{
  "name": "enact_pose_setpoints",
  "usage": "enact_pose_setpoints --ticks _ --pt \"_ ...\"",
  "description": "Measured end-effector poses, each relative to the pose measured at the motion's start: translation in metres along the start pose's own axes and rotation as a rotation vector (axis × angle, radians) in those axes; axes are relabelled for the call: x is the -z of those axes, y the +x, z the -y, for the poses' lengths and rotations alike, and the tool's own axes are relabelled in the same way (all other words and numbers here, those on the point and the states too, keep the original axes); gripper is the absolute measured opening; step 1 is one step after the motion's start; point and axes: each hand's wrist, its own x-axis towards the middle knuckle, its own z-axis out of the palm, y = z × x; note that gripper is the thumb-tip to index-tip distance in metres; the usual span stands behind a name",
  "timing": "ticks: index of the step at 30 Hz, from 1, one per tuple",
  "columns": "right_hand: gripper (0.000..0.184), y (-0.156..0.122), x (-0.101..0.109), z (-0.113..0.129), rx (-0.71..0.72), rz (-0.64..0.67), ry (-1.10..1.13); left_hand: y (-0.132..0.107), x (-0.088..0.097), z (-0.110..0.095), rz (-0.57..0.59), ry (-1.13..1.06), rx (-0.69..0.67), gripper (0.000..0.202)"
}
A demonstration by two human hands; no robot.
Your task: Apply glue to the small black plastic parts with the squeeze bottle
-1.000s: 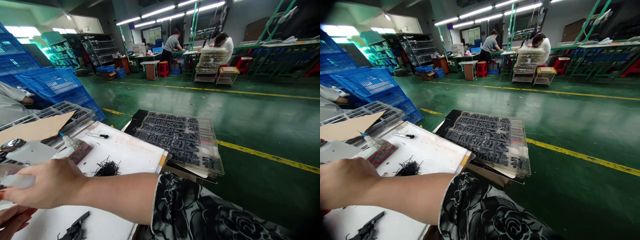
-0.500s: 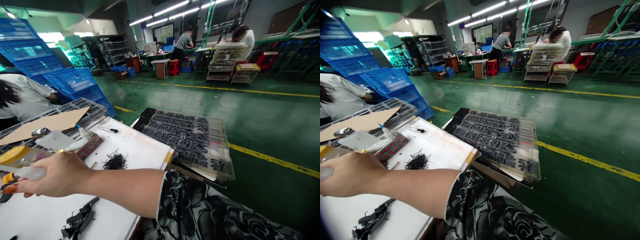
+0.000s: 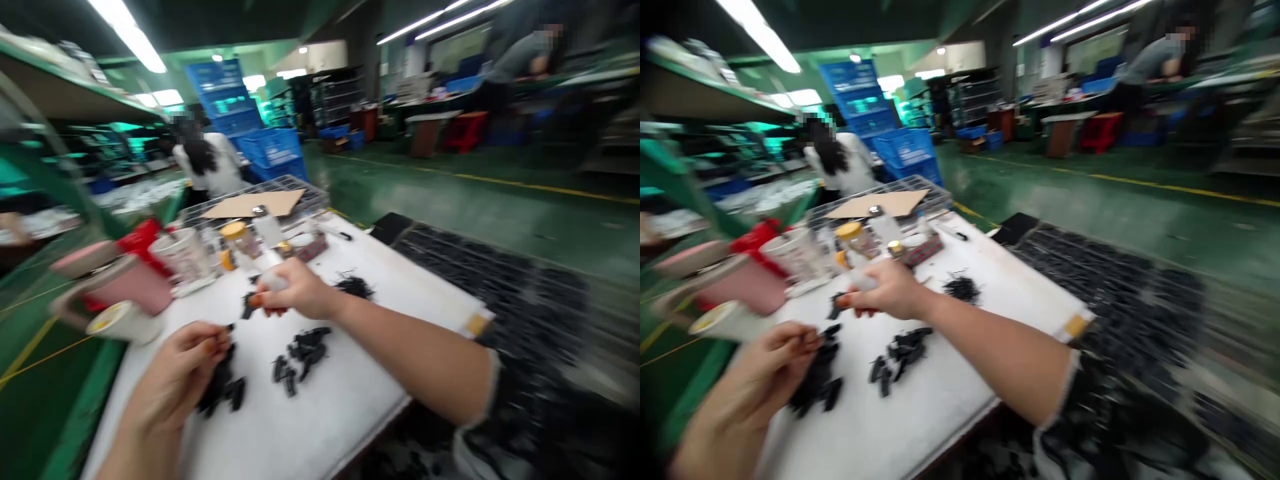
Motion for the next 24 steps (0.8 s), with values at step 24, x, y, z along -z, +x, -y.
enact_pose_setpoints --ticks 24 --pt "0.028 -0.013 -0.026 0.003 -0.171 0.18 -0.069 0.007 -0.009 0.009 0.267 -0.255 0.091 0.024"
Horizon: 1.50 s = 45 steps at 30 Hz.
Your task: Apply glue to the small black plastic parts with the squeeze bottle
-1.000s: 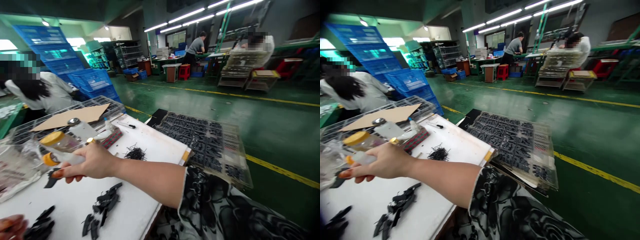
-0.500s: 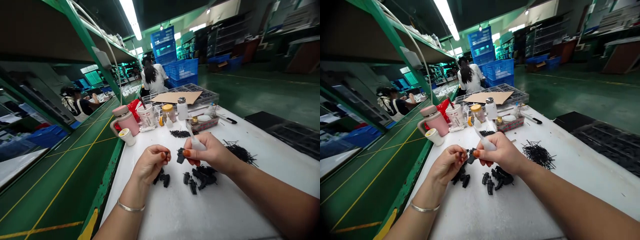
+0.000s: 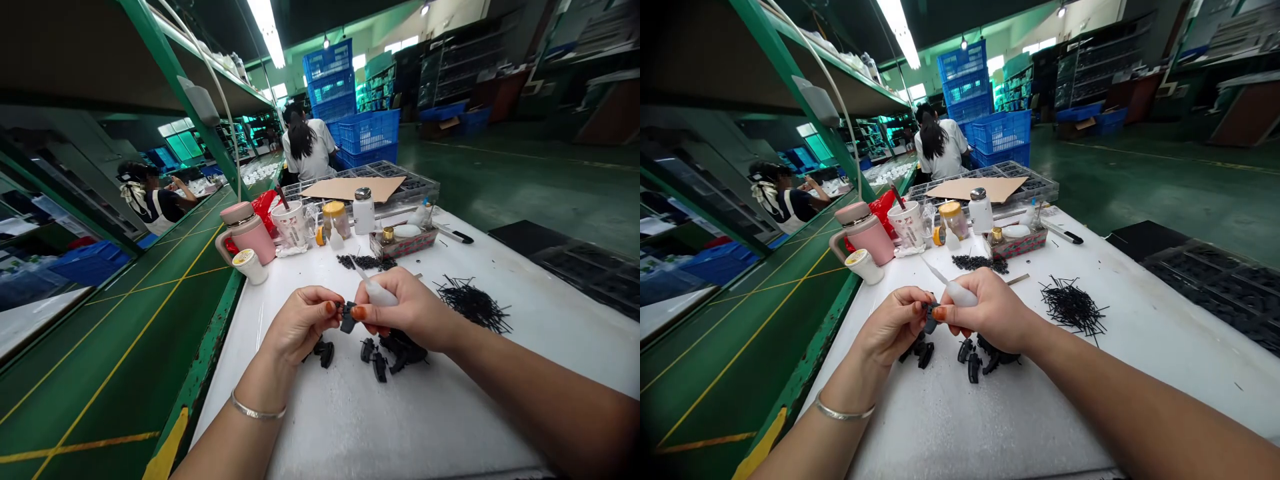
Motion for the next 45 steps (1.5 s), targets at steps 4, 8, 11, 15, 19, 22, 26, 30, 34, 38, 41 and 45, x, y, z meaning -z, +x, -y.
enact_pose_setpoints --ticks 4,8,11,15,19,22,26,30,34,38,41,45 --pt "0.029 0.0005 -0.0018 0.001 -0.012 -0.003 -0.011 0.0 0.0 -0.0003 0.008 0.01 0.0 0.024" --pt "0.03 0.001 -0.002 0.0019 -0.013 -0.005 -0.026 -0.0006 0.0009 0.0001 0.021 0.011 -0.015 0.022" --pt "0.03 0.0003 -0.0014 0.0013 -0.012 0.0 -0.028 -0.0013 0.0013 0.0003 0.041 0.01 -0.018 0.02" --pt "0.028 -0.002 -0.0012 -0.0002 -0.018 0.003 -0.012 -0.0014 0.0004 -0.0005 0.046 0.015 -0.021 0.021" --pt "0.027 -0.0016 -0.0022 -0.0007 -0.049 0.014 0.046 -0.0014 0.0 -0.0011 0.006 0.015 -0.023 0.023" --pt "0.028 0.0001 -0.0026 -0.0014 -0.059 0.015 0.092 -0.0014 0.0008 -0.0009 -0.005 0.012 -0.028 0.024" --pt "0.029 0.0012 -0.0019 -0.0024 -0.059 0.003 0.119 -0.0008 0.0006 -0.0006 -0.003 0.016 -0.035 0.024" --pt "0.029 0.0009 -0.0017 -0.0016 -0.068 -0.004 0.123 -0.0008 -0.0014 -0.0009 -0.005 0.019 -0.049 0.021" --pt "0.03 0.0012 -0.0024 -0.0009 -0.078 -0.005 0.111 -0.0014 -0.0023 -0.0018 -0.014 0.021 -0.052 0.021" --pt "0.03 0.001 -0.0027 -0.0014 -0.084 -0.01 0.1 -0.0017 -0.0029 -0.002 -0.022 0.032 -0.055 0.021" --pt "0.03 0.0007 -0.0028 -0.0018 -0.086 -0.01 0.099 -0.0015 -0.0032 -0.0019 -0.023 0.044 -0.065 0.02" --pt "0.029 0.0012 -0.0021 -0.0026 -0.102 -0.013 0.099 -0.0013 -0.0023 -0.0018 -0.013 0.075 -0.091 0.018"
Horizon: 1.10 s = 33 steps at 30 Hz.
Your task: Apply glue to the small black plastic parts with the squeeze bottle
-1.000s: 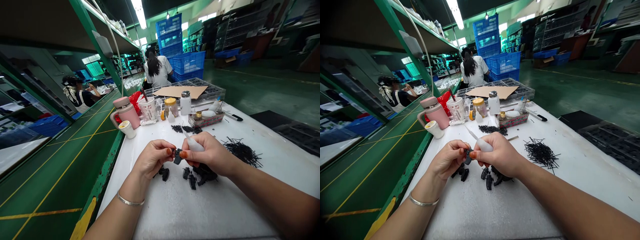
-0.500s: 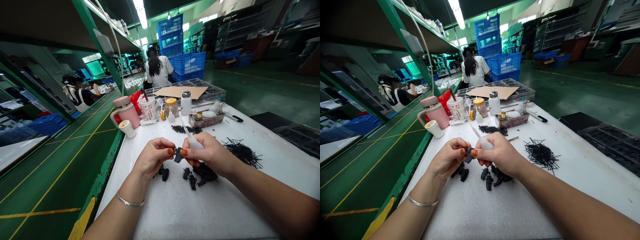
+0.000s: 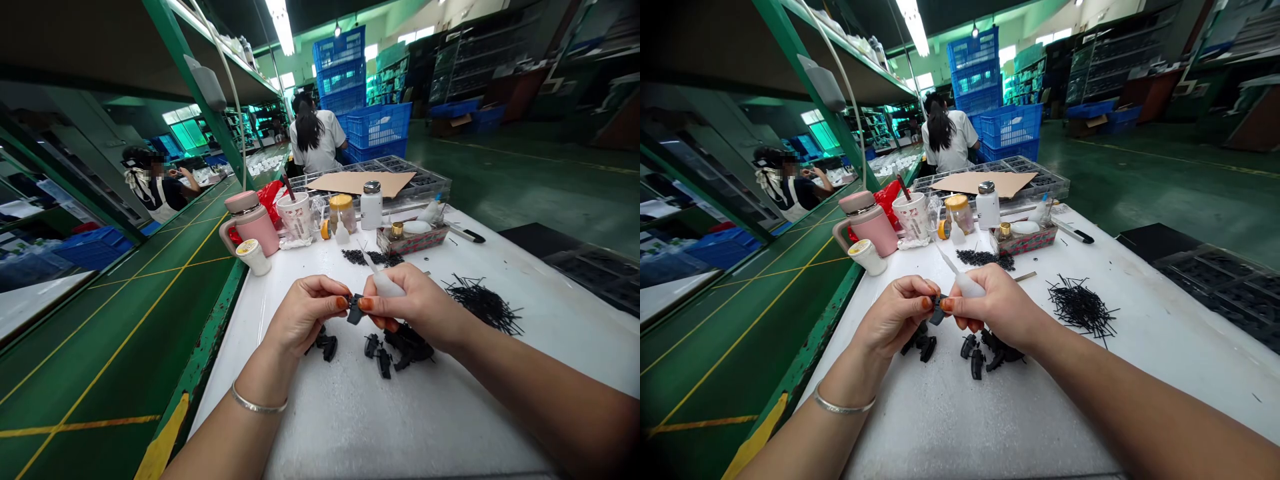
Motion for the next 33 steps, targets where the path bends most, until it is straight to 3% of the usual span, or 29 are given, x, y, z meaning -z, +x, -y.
enact_pose_setpoints --ticks 13,21,33 --pt "0.024 0.002 -0.0009 -0.001 -0.155 -0.006 0.208 0.0014 -0.0014 0.0021 -0.024 0.165 -0.152 0.013" --pt "0.02 0.001 -0.0014 0.0004 -0.148 -0.068 0.097 0.0 -0.0003 0.0016 -0.04 0.325 -0.279 0.011" --pt "0.027 0.002 0.0002 -0.0022 -0.029 0.036 0.15 0.0032 -0.0004 0.005 -0.067 -0.049 -0.027 0.022"
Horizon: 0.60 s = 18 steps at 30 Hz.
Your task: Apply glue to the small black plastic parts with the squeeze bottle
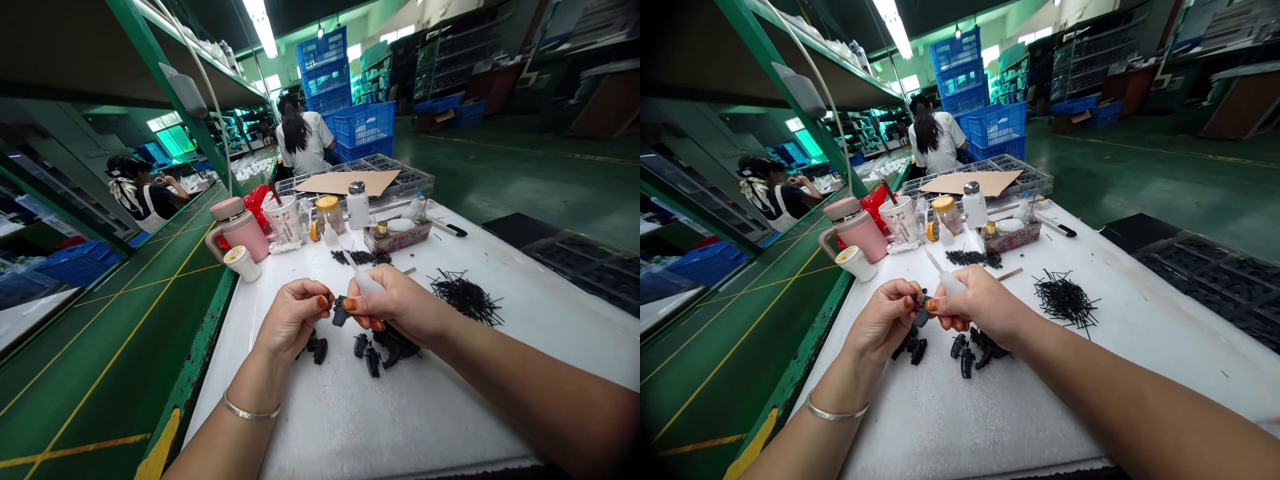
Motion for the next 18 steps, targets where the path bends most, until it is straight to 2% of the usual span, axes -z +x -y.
enact_pose_setpoints --ticks 18 --pt "0.027 0.0003 -0.0014 0.0016 0.019 -0.04 -0.061 -0.0009 -0.0014 0.0004 0.05 -0.016 -0.002 0.018"
